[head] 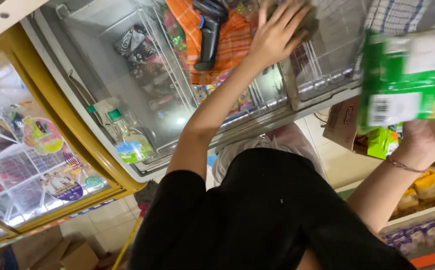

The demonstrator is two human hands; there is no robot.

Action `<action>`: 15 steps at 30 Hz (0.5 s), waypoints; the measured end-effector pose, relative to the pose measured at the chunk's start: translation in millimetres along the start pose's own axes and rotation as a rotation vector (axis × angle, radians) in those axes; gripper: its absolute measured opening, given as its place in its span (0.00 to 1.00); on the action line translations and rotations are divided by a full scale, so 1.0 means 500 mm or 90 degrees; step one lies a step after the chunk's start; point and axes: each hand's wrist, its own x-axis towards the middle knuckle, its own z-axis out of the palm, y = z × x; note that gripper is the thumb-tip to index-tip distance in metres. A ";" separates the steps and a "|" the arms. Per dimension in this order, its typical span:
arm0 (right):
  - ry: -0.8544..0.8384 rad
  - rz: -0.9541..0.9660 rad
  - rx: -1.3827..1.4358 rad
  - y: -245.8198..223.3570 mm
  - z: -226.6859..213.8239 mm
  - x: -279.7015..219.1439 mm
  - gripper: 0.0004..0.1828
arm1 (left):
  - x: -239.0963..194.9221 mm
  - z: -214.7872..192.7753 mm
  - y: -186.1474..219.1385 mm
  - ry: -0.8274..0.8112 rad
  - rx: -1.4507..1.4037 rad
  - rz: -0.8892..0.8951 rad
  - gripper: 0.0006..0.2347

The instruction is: The person wipes down several bags of snacks using a cloth and a handheld scanner.

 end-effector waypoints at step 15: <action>-0.120 -0.074 -0.239 0.146 -0.063 0.056 0.41 | -0.183 -0.139 -0.127 0.058 0.302 -0.580 0.34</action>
